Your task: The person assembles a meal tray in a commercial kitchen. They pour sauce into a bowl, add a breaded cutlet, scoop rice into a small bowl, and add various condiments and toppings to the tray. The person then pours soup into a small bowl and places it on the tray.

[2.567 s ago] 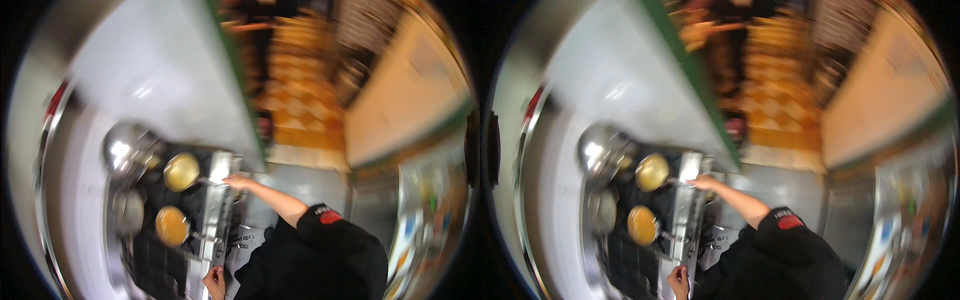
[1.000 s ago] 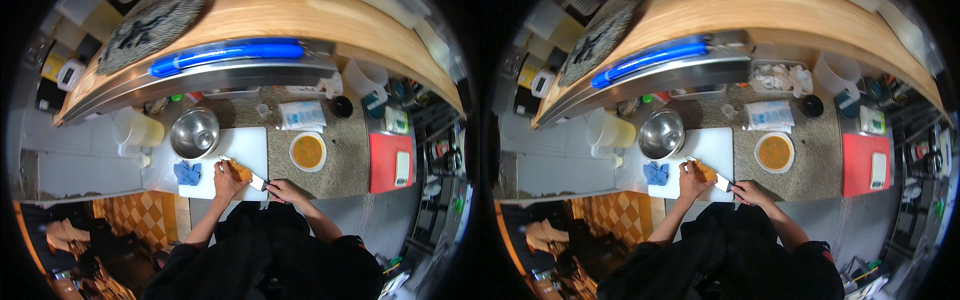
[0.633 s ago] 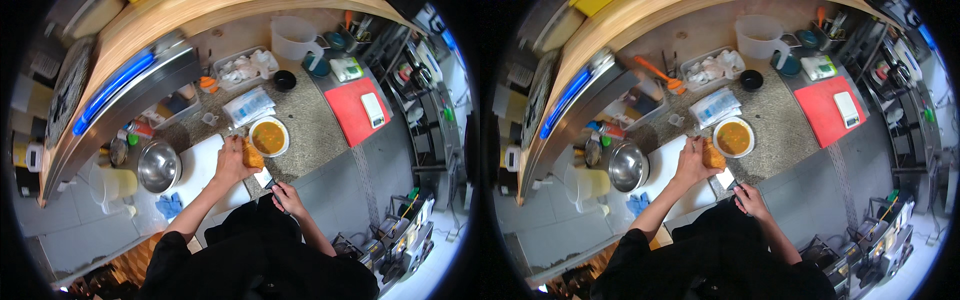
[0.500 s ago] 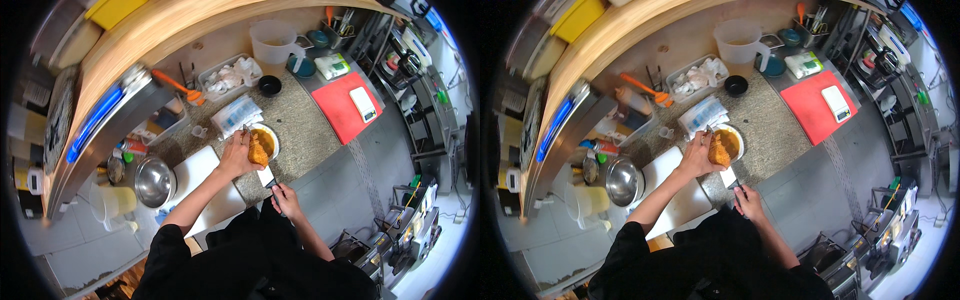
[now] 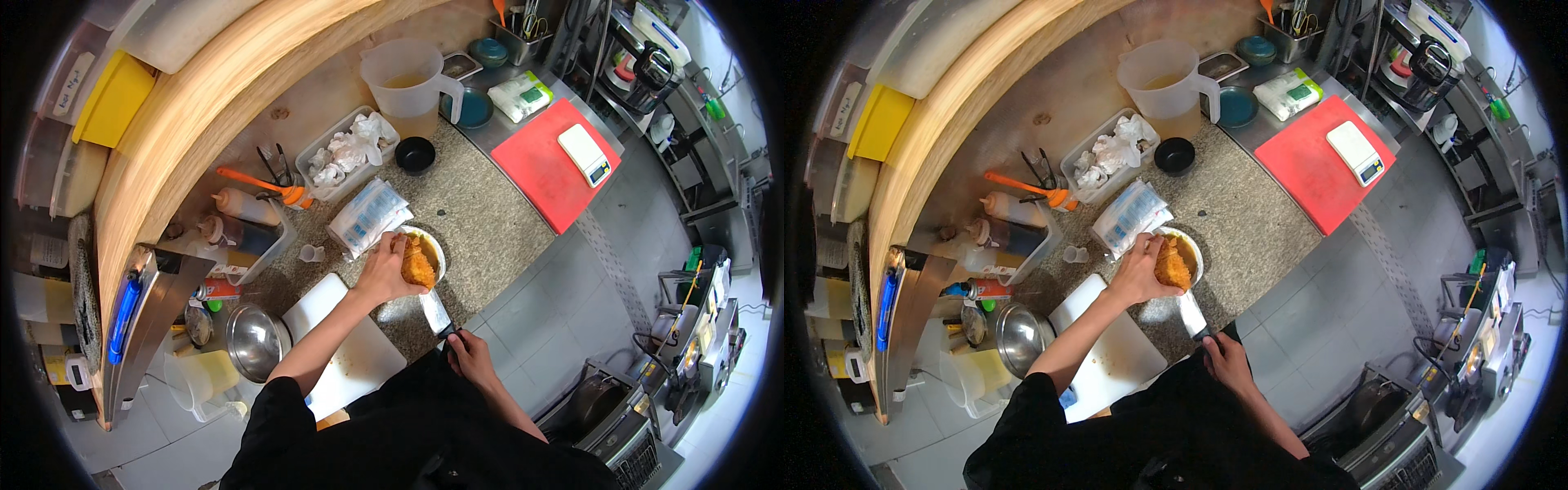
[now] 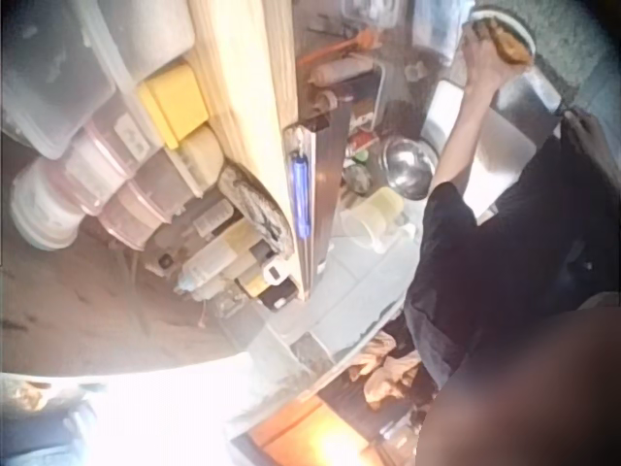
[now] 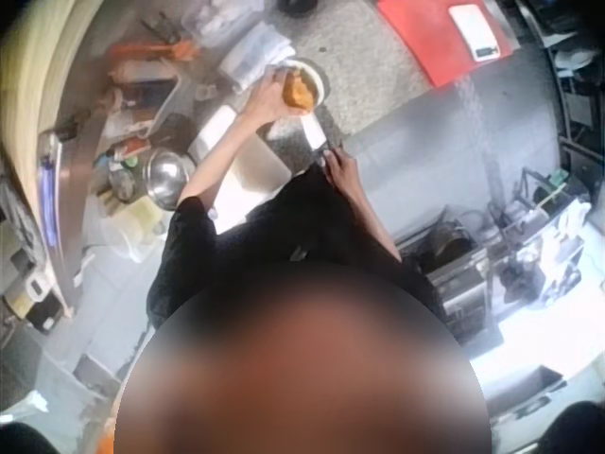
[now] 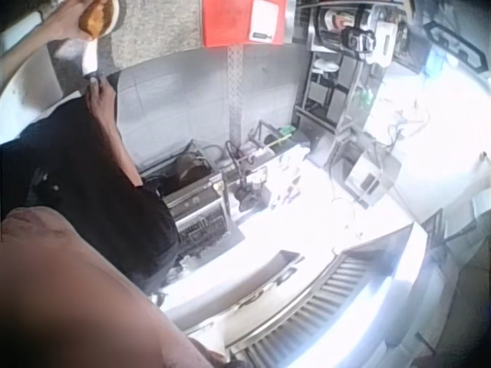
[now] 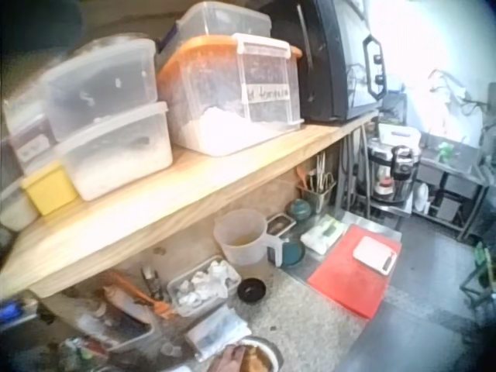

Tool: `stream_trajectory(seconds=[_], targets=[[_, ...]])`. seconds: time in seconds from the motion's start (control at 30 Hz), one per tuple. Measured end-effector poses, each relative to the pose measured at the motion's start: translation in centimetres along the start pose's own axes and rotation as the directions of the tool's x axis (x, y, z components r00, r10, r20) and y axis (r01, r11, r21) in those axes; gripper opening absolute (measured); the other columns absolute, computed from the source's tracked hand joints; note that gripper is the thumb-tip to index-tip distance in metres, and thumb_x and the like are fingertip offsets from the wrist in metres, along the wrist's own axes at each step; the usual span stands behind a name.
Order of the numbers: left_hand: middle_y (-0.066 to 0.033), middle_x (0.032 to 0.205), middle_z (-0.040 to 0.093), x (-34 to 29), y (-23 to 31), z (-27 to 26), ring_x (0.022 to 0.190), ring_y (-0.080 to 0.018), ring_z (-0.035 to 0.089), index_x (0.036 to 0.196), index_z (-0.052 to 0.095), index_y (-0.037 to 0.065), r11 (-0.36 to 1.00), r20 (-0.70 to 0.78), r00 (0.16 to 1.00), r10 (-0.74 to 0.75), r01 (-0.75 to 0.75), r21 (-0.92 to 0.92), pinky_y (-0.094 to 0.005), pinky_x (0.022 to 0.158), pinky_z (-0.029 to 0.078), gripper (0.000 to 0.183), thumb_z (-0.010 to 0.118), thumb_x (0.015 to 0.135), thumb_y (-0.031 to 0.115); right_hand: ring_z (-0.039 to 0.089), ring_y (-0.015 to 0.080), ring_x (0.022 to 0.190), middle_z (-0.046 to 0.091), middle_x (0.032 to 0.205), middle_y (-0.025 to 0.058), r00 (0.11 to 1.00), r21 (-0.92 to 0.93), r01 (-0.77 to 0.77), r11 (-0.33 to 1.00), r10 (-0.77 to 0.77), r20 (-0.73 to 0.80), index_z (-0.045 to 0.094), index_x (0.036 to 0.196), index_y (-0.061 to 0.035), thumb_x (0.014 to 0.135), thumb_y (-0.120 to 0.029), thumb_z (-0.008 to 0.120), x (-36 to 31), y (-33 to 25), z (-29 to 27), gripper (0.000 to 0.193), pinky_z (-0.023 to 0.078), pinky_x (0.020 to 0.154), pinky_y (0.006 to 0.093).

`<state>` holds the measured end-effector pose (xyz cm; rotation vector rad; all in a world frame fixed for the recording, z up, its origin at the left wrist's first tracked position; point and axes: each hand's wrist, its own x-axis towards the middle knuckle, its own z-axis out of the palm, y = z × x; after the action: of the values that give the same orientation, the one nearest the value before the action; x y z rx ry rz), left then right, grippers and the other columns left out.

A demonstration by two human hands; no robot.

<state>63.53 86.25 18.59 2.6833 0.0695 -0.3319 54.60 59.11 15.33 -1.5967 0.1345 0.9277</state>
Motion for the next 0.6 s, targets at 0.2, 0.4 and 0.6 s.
stream_trajectory(seconds=[0.2, 0.4, 0.6], targets=[[-0.0223, 0.137, 0.042, 0.6, -0.3, -0.5, 0.121, -0.0423, 0.057, 0.14, 0.045, -0.009, 1.0, 0.053, 0.998, 0.026, -0.025, -0.011, -0.0482, 0.103, 0.049, 0.116, 0.093, 0.055, 0.053, 0.052, 0.0111, 0.043, 0.057, 0.057, 0.0039, 0.999, -0.035, -0.041, 0.999, 0.04, -0.016, 0.054, 0.082, -0.0023, 0.105, -0.028, 0.055, -1.3, -0.4, -0.6, 0.034, 0.039, 0.041, 0.0294], [-0.023, 0.138, 0.043, 1.2, -0.3, -1.0, 0.123, -0.0432, 0.056, 0.14, 0.044, -0.01, 1.0, 0.156, 0.988, -0.009, 0.008, 0.008, -0.0466, 0.104, 0.049, 0.118, 0.092, 0.055, 0.057, 0.052, 0.0115, 0.043, 0.057, 0.058, 0.004, 0.997, -0.046, -0.081, 0.996, 0.082, 0.015, 0.055, 0.084, -0.0018, 0.106, -0.028, 0.054, -2.6, -1.5, -1.3, 0.034, 0.039, 0.04, 0.0295], [-0.0264, 0.133, 0.044, 1.4, -0.3, -0.6, 0.119, -0.0461, 0.058, 0.136, 0.043, -0.015, 0.998, 0.19, 0.982, -0.003, -0.009, 0.062, -0.0467, 0.102, 0.052, 0.119, 0.09, 0.055, 0.059, 0.054, 0.0118, 0.046, 0.06, 0.062, 0.0054, 0.988, -0.063, -0.148, 0.987, 0.151, 0.038, 0.057, 0.088, -0.0008, 0.106, -0.029, 0.053, -3.4, -3.0, -1.4, 0.034, 0.041, 0.042, 0.0294]])
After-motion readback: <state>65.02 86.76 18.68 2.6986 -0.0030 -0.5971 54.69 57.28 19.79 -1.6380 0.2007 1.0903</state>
